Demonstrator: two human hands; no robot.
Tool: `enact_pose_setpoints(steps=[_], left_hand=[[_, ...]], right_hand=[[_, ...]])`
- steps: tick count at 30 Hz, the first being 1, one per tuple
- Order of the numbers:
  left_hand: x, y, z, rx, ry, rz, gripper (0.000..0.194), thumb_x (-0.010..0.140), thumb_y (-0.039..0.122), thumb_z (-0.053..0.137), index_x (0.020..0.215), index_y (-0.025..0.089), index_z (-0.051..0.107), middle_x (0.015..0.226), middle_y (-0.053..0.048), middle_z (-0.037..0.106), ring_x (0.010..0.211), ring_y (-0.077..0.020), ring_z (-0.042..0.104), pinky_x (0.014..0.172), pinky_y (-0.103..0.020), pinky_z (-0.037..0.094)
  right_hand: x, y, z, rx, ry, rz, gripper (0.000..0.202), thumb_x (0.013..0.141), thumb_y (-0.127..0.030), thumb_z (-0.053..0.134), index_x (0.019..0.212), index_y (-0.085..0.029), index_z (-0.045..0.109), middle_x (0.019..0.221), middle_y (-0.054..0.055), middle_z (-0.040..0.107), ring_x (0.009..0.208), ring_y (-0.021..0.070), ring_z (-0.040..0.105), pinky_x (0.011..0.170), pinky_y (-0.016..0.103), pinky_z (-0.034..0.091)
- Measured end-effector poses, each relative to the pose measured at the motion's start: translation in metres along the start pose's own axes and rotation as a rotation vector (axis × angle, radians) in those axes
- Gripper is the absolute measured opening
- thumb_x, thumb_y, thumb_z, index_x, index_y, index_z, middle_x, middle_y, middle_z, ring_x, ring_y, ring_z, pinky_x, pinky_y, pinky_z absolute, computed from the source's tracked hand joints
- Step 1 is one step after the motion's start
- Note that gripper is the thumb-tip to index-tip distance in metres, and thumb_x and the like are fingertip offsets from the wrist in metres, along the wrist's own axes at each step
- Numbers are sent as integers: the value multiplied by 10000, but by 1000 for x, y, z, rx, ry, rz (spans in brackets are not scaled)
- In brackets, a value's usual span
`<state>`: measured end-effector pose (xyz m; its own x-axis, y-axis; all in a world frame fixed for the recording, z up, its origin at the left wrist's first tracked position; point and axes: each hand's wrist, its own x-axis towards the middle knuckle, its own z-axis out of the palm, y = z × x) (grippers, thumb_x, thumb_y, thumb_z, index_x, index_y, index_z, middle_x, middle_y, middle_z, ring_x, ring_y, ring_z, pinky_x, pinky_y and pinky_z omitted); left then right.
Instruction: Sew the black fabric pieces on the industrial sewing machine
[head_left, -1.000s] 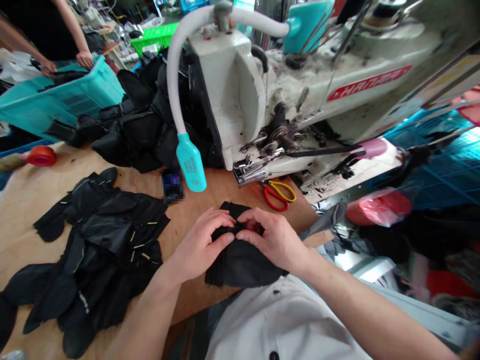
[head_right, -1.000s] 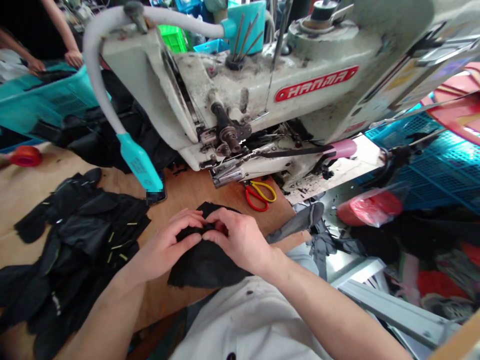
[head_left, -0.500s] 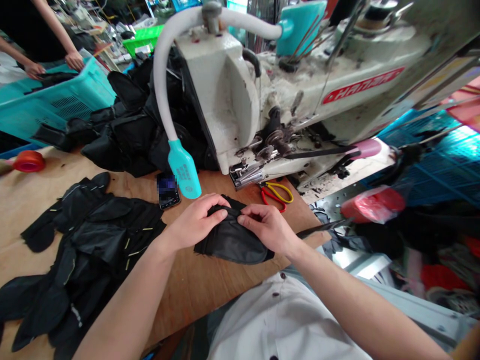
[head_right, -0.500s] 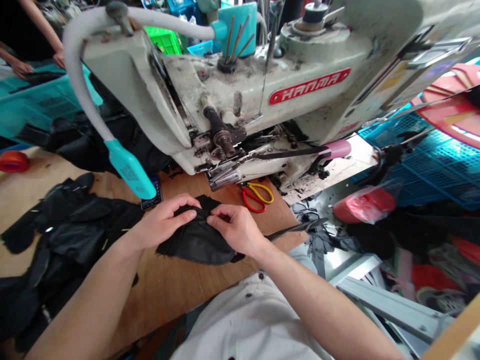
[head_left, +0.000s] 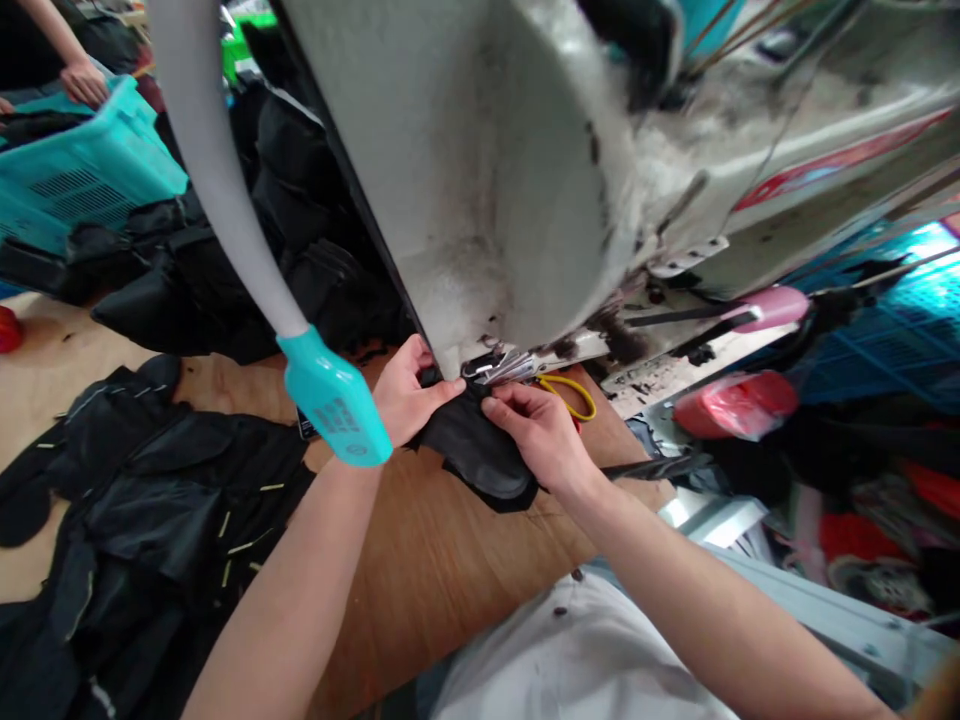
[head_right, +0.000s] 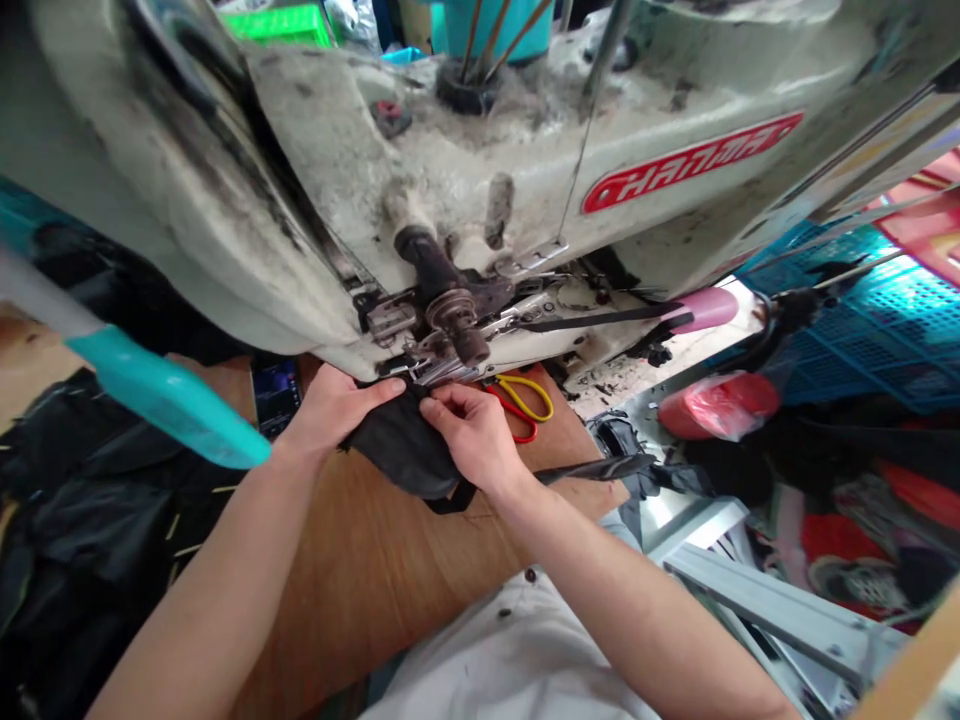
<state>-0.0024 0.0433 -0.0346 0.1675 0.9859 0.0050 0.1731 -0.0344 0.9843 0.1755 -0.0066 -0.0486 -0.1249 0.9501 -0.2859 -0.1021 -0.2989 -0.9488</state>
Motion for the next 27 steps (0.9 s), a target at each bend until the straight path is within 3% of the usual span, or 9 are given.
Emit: enact_pose_setpoints(steps=[6,10,14,17,19,21,23,25,27], left_hand=[[6,-5,7,-131,120,-72,493,596,348,881,1000,180,655,978,-53,747,935,-233,695,866,-351,556],[9,-6,11,-139,205,-91,525,528,353,902,957,175,657,929,-42,750,896,-227,696,826,-341,561],[23,-7,8,11,202,29,490,661,473,827,996,175,630,973,-68,743,936,-219,690,860,-356,558],[29,0,-2,125,183,95,388,779,470,742,1006,178,622,996,-89,729,1030,-243,672,945,-406,537],[20,11,-10,175,196,127,388,747,395,788,1020,170,630,1086,-113,711,1153,-291,628,1052,-468,476],[-3,24,-14,310,198,213,412,709,294,825,1059,168,647,1237,-126,668,1321,-337,516,1184,-527,327],[-33,34,-11,737,58,428,369,821,276,737,1166,176,652,1341,-131,626,1399,-359,441,1226,-600,213],[-58,37,-3,969,-170,598,404,877,291,692,1263,191,630,1343,-131,638,1366,-352,489,1225,-598,234],[-70,35,4,1099,-295,696,384,928,254,618,1306,183,620,1361,-148,629,1338,-347,521,1200,-578,297]], right_hand=[[4,-3,9,218,44,111,392,651,-518,808,693,-173,626,625,-16,566,532,104,444,475,235,340],[6,-3,14,239,69,115,400,647,-522,806,688,-174,613,612,-17,568,518,107,459,471,243,360],[10,-3,13,131,105,60,383,676,-519,764,666,-173,599,593,-17,561,509,102,446,472,241,351],[11,-7,4,-61,106,-12,320,707,-468,727,672,-162,638,608,-8,586,526,103,452,488,239,354],[10,-12,-4,-229,85,-75,268,743,-415,700,678,-157,662,604,-11,588,533,102,452,493,233,345],[7,-17,-14,-356,19,-129,221,771,-365,677,694,-157,676,591,-23,573,527,94,437,481,223,321],[4,-21,-23,-409,-99,-160,181,780,-333,673,727,-160,681,597,-34,567,528,89,431,472,212,313],[1,-23,-31,-427,-206,-172,161,765,-322,695,749,-163,672,610,-41,567,538,90,440,472,204,327],[-2,-24,-37,-446,-269,-172,169,750,-321,716,756,-163,655,615,-41,563,550,95,455,468,200,335]])
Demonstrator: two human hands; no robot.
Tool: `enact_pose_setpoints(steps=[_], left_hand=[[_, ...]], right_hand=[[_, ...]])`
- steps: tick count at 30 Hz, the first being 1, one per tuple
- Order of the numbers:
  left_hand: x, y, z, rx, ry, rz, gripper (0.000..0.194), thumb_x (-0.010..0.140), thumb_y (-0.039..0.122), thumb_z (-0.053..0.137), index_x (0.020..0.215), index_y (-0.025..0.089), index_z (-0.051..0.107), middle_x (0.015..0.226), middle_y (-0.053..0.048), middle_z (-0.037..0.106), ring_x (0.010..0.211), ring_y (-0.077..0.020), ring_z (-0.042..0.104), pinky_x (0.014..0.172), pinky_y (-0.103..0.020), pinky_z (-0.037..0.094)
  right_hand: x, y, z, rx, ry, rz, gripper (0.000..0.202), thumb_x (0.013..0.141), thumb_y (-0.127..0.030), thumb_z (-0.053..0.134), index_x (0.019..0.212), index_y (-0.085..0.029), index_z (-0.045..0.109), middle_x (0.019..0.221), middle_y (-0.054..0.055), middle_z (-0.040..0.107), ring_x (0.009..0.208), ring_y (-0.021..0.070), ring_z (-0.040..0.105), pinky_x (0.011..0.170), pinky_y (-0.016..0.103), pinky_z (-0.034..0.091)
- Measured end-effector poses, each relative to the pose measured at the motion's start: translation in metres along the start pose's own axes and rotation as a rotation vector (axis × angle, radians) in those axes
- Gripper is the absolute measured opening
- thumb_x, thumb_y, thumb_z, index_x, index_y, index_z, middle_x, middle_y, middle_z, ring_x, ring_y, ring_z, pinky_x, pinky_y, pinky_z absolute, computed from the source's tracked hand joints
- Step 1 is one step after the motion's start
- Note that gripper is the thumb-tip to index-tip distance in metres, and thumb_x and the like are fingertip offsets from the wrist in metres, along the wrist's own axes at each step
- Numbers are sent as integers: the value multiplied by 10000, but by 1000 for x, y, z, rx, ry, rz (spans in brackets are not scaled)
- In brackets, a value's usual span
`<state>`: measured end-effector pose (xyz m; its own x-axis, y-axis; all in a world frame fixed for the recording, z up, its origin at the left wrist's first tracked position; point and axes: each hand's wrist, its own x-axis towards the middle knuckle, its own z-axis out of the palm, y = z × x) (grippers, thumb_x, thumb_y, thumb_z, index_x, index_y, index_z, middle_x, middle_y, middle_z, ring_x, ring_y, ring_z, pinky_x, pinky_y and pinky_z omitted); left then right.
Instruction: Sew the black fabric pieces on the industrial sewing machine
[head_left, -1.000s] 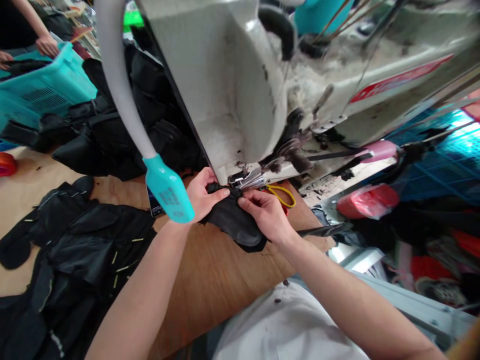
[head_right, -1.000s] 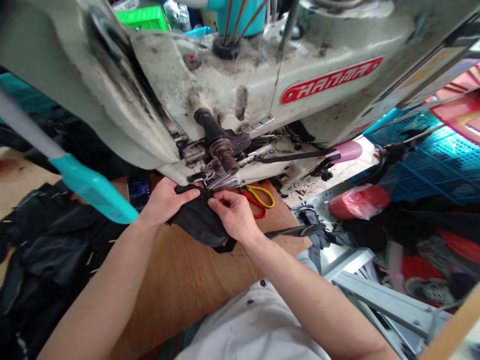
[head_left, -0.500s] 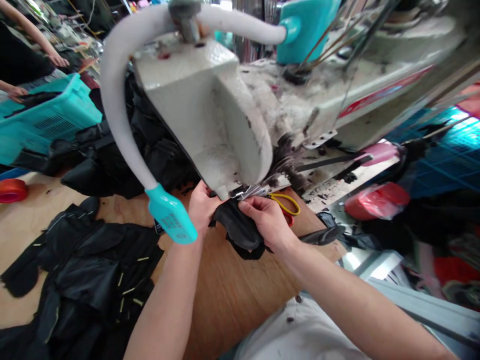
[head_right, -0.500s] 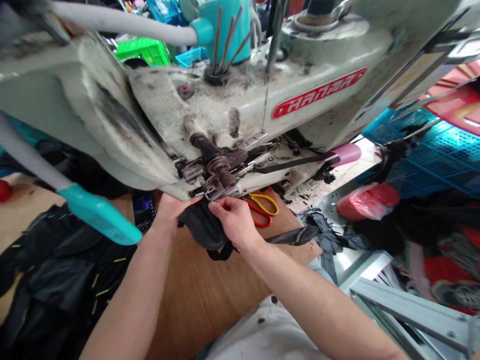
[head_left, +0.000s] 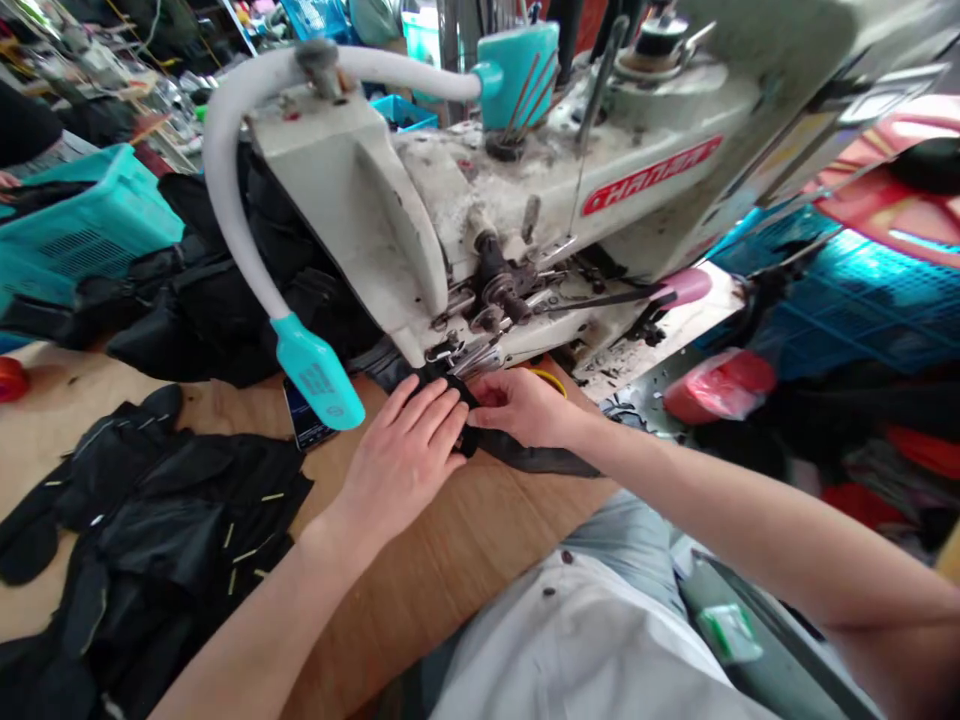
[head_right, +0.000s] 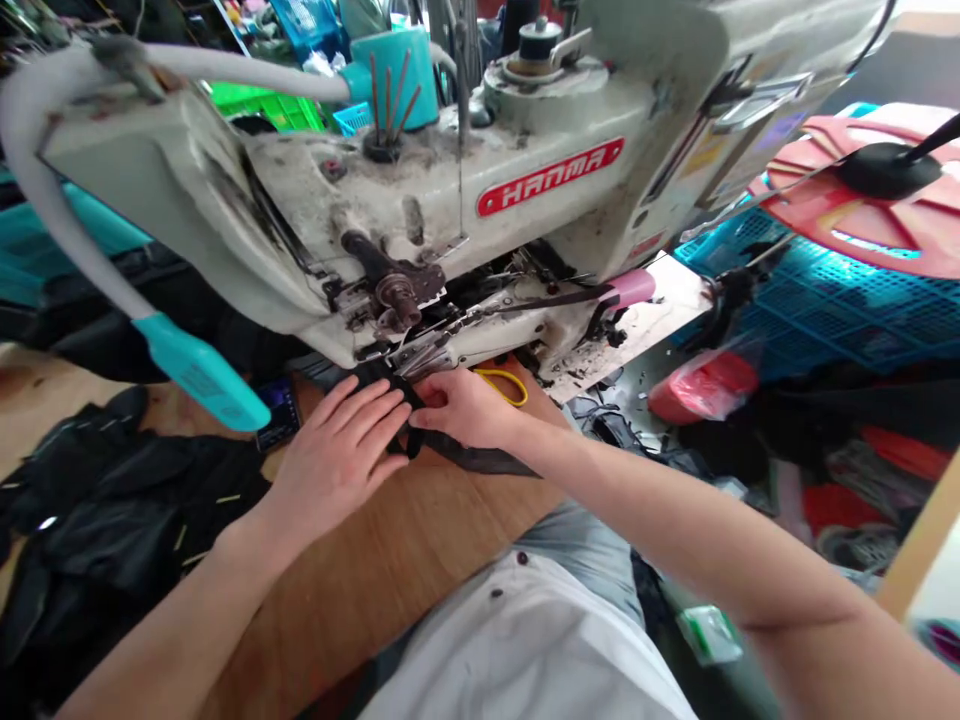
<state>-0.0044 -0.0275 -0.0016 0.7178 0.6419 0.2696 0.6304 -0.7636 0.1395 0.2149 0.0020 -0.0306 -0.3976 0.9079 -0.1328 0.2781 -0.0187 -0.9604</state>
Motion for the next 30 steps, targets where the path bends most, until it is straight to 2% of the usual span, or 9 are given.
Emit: enact_pose_setpoints(steps=[3,7,13,18,21,25,30], left_hand=[[0,-5,6,110,-15,96,370,971,123,457,1287,162,645,1336,-145,648,1244,-314,590,1110,-522,420],[0,-23,2,137,32,153,359,967,97,460,1248,167,673,1275,-107,683,1164,-280,616,1023,-460,487],[1,-27,-2,93,11,131,339,979,120,467,1225,193,689,1234,-97,686,1155,-261,603,991,-443,487],[6,-26,-1,69,8,124,292,986,159,481,1154,219,713,1175,-73,696,1096,-262,608,920,-432,471],[9,-26,-1,58,15,119,265,994,177,490,1136,220,710,1145,-53,707,1074,-258,605,909,-430,453],[14,-27,0,62,31,93,249,990,160,496,1114,198,708,1109,-44,718,1056,-250,602,902,-425,443],[18,-30,1,115,72,54,244,988,161,498,1092,191,717,1076,-46,724,984,-243,611,871,-411,454]], right_hand=[[-5,3,-4,-11,-66,16,194,758,-335,716,766,-168,617,611,-49,535,533,92,444,437,196,309],[-11,6,-2,82,-129,51,213,805,-364,677,854,-180,582,618,-64,520,502,84,429,416,196,286],[-18,11,15,221,-26,31,211,812,-353,670,879,-169,589,643,-55,530,554,86,439,482,206,317],[-19,14,24,298,26,30,178,815,-323,662,862,-171,583,625,-65,486,533,74,385,463,200,277],[-14,16,27,354,25,25,194,792,-326,680,852,-175,574,624,-64,492,518,73,376,448,205,262],[-3,18,31,427,49,-20,193,773,-316,680,853,-180,569,701,-29,573,570,89,449,497,217,334],[12,15,34,427,99,-52,205,751,-326,685,855,-181,583,673,-37,558,569,96,442,512,231,339]])
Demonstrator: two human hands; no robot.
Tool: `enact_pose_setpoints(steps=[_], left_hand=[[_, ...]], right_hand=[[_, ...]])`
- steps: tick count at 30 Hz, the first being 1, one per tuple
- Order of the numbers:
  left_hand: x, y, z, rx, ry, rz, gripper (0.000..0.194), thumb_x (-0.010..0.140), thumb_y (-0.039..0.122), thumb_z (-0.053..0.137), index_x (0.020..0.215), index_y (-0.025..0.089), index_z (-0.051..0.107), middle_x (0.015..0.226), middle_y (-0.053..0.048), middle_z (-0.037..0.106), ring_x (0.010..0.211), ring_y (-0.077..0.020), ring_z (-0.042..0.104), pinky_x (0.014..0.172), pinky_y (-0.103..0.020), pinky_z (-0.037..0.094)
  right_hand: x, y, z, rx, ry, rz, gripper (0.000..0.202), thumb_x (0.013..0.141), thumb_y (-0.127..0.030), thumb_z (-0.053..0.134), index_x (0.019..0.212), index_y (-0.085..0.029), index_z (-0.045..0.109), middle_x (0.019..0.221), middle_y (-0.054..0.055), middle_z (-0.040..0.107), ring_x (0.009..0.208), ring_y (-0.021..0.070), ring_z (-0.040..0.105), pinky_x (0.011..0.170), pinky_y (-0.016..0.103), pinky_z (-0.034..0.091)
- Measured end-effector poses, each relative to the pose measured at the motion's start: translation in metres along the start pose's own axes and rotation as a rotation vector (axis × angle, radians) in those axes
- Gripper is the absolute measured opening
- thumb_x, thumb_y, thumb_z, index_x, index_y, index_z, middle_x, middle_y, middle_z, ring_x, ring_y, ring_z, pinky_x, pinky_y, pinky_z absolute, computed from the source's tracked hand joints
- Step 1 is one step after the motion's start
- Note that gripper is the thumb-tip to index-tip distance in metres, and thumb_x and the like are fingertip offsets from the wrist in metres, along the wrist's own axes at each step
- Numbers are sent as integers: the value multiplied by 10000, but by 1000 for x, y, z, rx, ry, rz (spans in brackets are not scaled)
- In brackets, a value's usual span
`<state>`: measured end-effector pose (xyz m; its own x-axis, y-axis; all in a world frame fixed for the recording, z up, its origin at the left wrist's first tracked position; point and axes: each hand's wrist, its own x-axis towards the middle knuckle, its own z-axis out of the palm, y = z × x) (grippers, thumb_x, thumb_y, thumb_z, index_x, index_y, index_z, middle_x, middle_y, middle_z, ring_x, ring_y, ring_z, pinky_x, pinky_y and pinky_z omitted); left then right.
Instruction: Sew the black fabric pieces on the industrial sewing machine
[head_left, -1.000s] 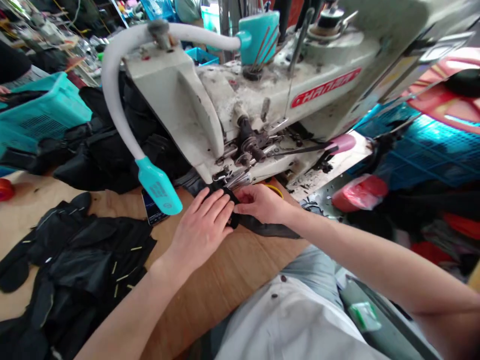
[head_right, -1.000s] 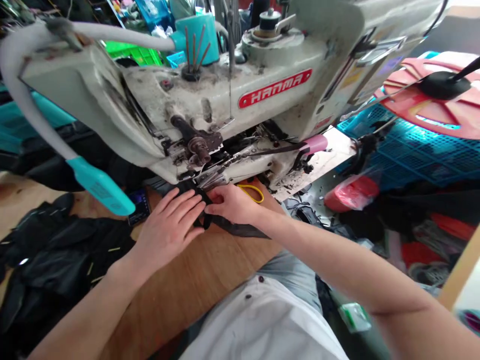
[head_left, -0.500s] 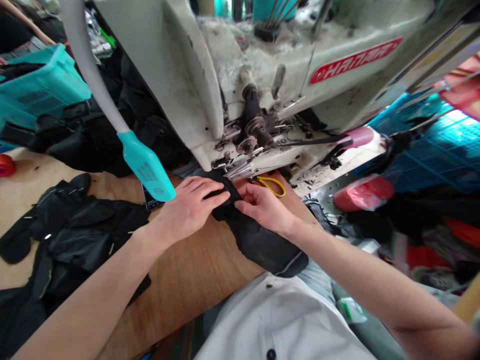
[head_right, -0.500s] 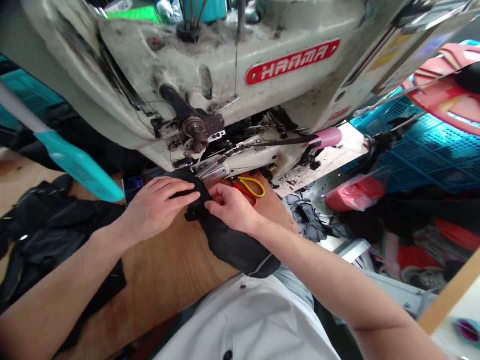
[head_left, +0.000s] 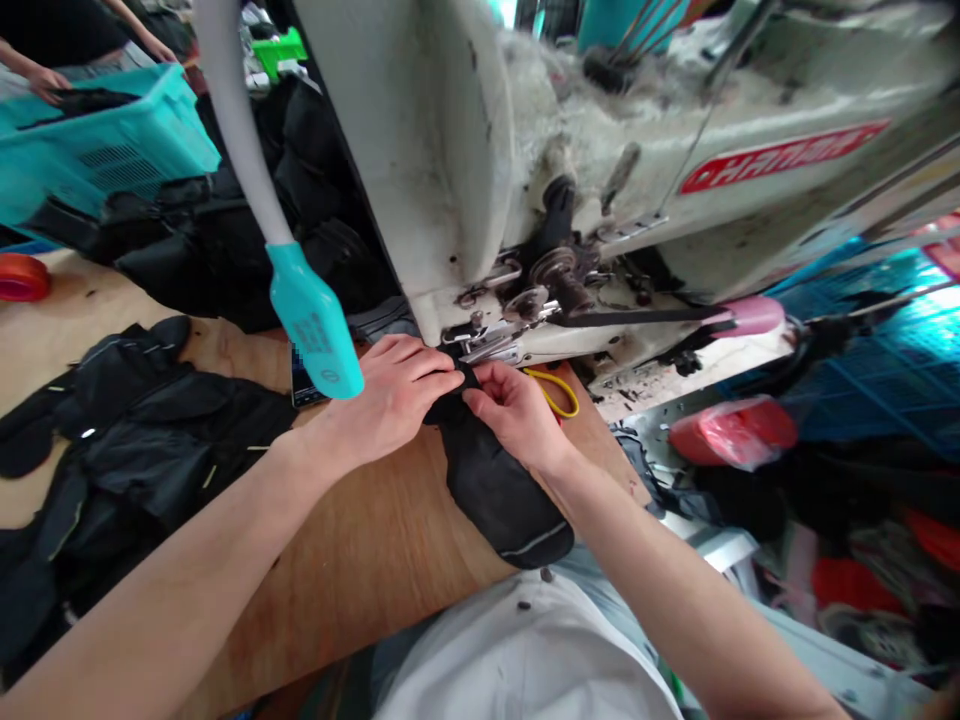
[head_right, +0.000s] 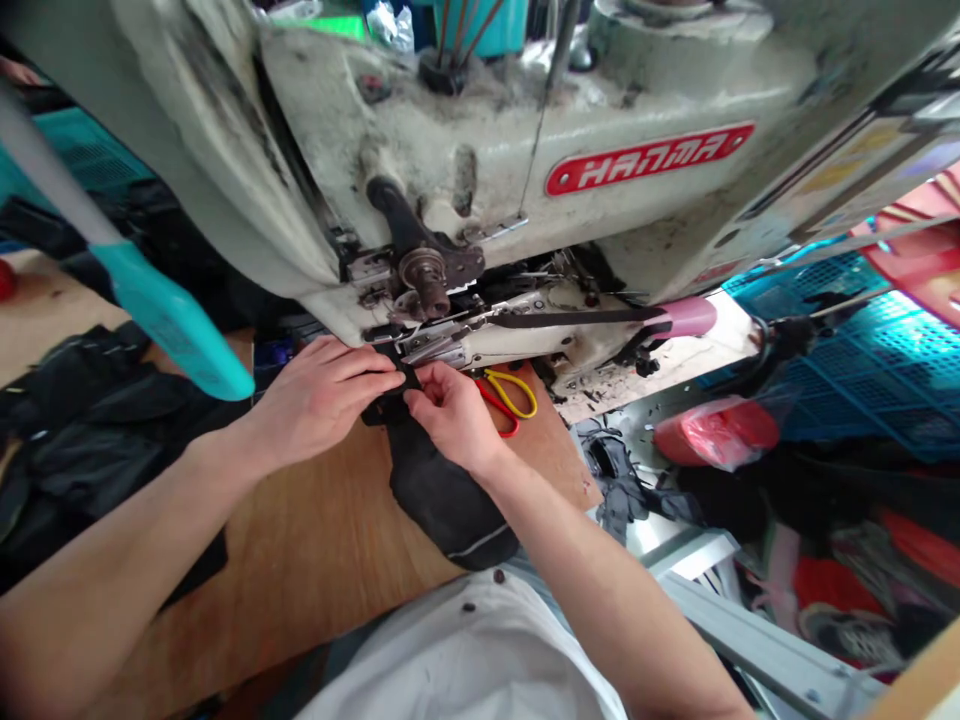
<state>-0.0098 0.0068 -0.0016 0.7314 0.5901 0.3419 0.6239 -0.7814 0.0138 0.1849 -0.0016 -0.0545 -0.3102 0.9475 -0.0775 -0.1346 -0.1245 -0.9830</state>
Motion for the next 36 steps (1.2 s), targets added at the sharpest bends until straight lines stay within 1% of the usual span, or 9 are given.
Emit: enact_pose_setpoints(steps=[5,10,14,16,22,25,28,32,36], left_hand=[[3,2,2,92,32,-33,254,978,132,487,1099,160,708,1066,-58,728,968,-244,622,870,-405,471],[9,14,6,190,75,-92,223,959,125,512,1068,134,706,959,-60,716,891,-248,616,802,-390,489],[11,24,12,219,73,-204,156,927,123,590,997,169,722,803,-22,663,778,-234,599,692,-375,469],[10,25,15,219,86,-220,119,918,140,625,976,177,721,770,-11,644,753,-230,588,669,-376,456],[-1,12,16,160,258,-180,137,910,132,649,1016,177,724,963,-30,710,922,-230,596,812,-374,476],[-3,9,11,178,195,-145,180,914,97,612,1028,177,727,937,-33,701,890,-228,589,766,-369,471],[3,19,5,232,82,-169,190,911,93,597,1030,166,726,865,-37,671,825,-235,586,701,-373,466],[20,45,3,327,-49,-326,176,895,83,596,996,133,730,812,-57,629,795,-253,593,676,-379,473],[27,63,10,345,-71,-499,200,899,65,566,999,123,729,805,-67,621,787,-244,598,670,-364,476]], right_hand=[[8,-1,4,-13,48,3,248,734,-372,699,811,-174,572,664,-34,537,562,95,421,510,239,314],[10,3,6,-43,87,-12,261,741,-386,709,790,-175,564,632,-43,494,551,98,392,503,247,289],[10,3,2,-51,41,-50,237,760,-358,713,798,-171,571,654,-38,496,572,101,390,519,251,289],[10,2,-1,-69,12,-62,226,774,-349,714,807,-170,579,649,-45,480,570,100,377,520,251,278],[8,0,-4,-106,-3,-37,215,810,-359,697,842,-169,601,659,-37,508,569,106,399,521,254,282],[8,3,-3,-116,13,-31,226,812,-372,698,852,-171,602,655,-39,502,567,107,392,517,253,282],[7,5,0,-112,28,-42,240,813,-385,698,863,-171,601,662,-37,504,573,110,396,522,253,291],[7,5,1,-134,39,-62,234,821,-384,686,847,-170,596,668,-29,512,580,115,399,530,255,310],[4,4,0,-199,45,-83,206,852,-376,650,852,-177,600,700,-13,541,612,128,425,561,259,349]])
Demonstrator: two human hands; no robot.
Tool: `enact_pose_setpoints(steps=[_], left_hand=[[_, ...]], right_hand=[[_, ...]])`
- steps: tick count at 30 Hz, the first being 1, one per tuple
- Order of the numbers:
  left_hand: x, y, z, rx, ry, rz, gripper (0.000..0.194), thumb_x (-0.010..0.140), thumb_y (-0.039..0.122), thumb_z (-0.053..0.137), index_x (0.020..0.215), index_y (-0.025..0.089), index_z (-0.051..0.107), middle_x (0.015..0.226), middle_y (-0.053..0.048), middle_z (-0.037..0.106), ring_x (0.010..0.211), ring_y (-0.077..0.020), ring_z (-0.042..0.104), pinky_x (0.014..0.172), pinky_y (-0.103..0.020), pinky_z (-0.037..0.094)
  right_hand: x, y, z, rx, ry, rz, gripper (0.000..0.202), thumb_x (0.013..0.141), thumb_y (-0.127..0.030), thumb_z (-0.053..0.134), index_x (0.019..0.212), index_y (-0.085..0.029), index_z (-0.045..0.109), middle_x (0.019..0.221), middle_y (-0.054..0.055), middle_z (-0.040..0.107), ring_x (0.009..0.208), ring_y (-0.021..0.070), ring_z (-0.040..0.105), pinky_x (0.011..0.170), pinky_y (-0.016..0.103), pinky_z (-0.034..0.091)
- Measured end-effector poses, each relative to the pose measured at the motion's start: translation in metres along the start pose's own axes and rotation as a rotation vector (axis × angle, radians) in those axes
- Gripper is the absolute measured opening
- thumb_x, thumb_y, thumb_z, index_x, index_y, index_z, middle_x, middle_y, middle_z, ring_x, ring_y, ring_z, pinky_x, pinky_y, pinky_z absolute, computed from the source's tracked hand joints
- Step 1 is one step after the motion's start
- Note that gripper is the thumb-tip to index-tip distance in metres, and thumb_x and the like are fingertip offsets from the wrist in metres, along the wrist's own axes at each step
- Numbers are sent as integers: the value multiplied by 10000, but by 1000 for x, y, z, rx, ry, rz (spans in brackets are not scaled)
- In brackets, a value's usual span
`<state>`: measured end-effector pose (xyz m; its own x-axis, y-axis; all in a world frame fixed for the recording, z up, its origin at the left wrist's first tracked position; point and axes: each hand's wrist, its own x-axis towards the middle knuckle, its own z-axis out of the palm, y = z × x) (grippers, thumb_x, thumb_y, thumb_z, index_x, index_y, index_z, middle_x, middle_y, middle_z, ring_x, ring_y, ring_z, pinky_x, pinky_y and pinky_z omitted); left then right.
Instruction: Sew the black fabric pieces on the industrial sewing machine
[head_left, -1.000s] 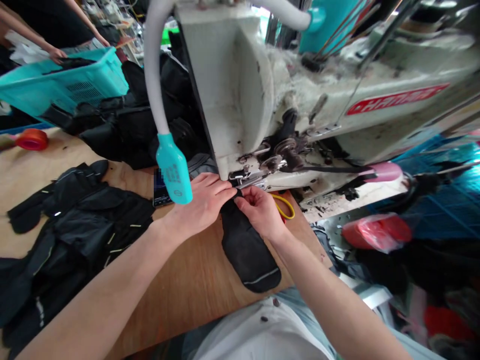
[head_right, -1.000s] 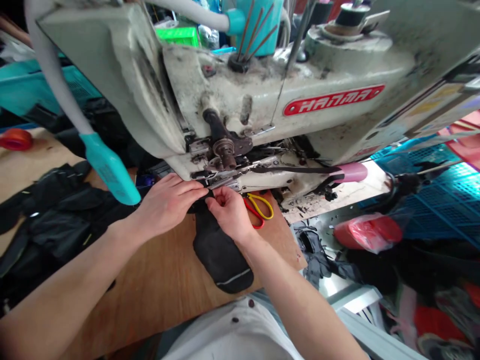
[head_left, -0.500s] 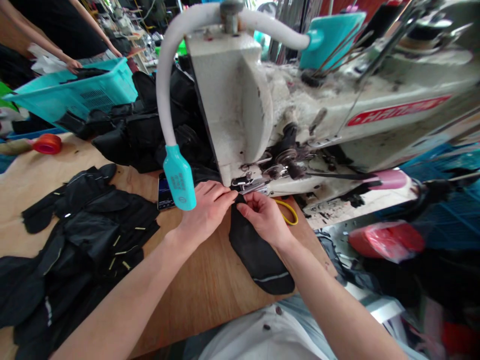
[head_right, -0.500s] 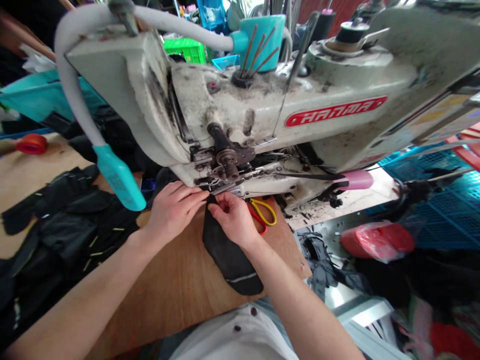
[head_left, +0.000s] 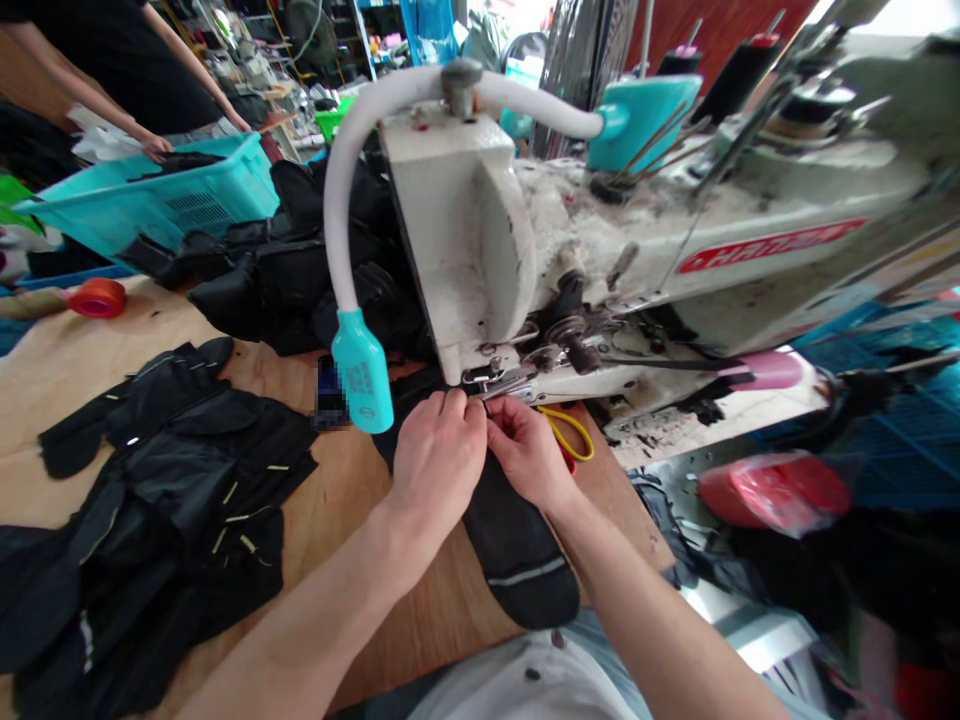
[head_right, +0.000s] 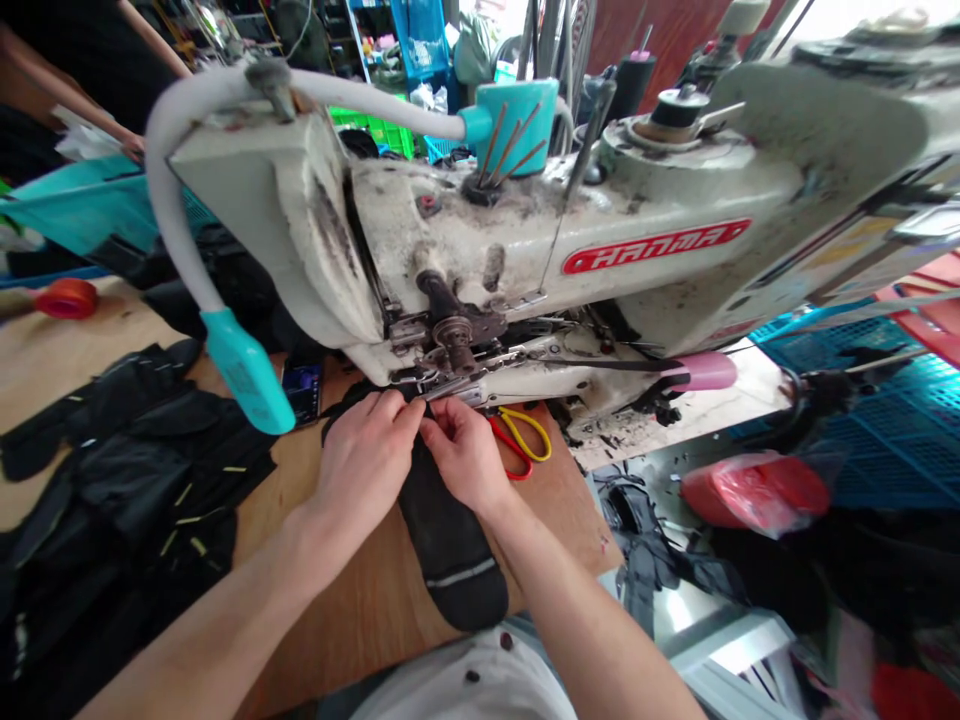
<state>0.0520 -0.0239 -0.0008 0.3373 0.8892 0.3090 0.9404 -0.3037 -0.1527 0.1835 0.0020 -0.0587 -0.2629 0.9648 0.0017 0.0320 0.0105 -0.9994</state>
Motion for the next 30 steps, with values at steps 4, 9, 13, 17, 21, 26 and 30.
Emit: enact_pose_setpoints(steps=[4,9,13,17,21,26,30], left_hand=[[-13,-12,11,-40,89,64,291,925,84,553,1183,126,680,941,-89,667,874,-256,603,746,-395,494],[-26,-33,11,-62,96,171,327,923,59,531,1211,138,663,969,-86,667,895,-257,587,750,-402,498],[-19,-21,2,-31,0,150,318,915,61,526,1196,111,668,879,-75,629,816,-249,580,668,-372,500],[-7,2,0,-37,-45,9,311,904,43,514,1167,75,677,867,-87,613,818,-243,606,644,-334,501],[-11,5,8,-149,-10,-56,284,928,75,521,1173,95,662,854,-77,604,798,-229,613,642,-330,497],[-44,-16,26,-220,145,67,431,922,104,564,1351,148,545,1105,-130,631,1011,-272,594,863,-428,502],[-56,-28,33,-239,206,173,416,926,98,562,1338,155,556,1106,-131,646,1040,-277,583,909,-459,488]], right_hand=[[-2,0,-2,-18,1,-4,216,875,-398,636,869,-183,612,730,-3,561,644,141,458,600,269,382],[-2,0,0,-16,6,13,225,874,-410,636,859,-187,612,693,-11,540,610,139,436,559,268,359],[-3,-2,3,-35,48,2,190,856,-368,654,819,-188,602,670,-19,518,603,133,424,550,260,350],[-2,-3,5,28,67,7,184,848,-360,660,824,-181,622,728,6,602,647,145,496,602,260,417],[-2,-2,3,29,76,-7,205,857,-377,661,826,-174,672,742,10,641,657,145,525,620,256,430],[-11,0,-3,14,87,16,237,871,-402,660,846,-175,727,773,6,678,698,146,559,639,251,432],[-21,-1,-5,8,41,70,232,877,-383,631,890,-176,732,802,11,695,695,147,569,651,259,439]])
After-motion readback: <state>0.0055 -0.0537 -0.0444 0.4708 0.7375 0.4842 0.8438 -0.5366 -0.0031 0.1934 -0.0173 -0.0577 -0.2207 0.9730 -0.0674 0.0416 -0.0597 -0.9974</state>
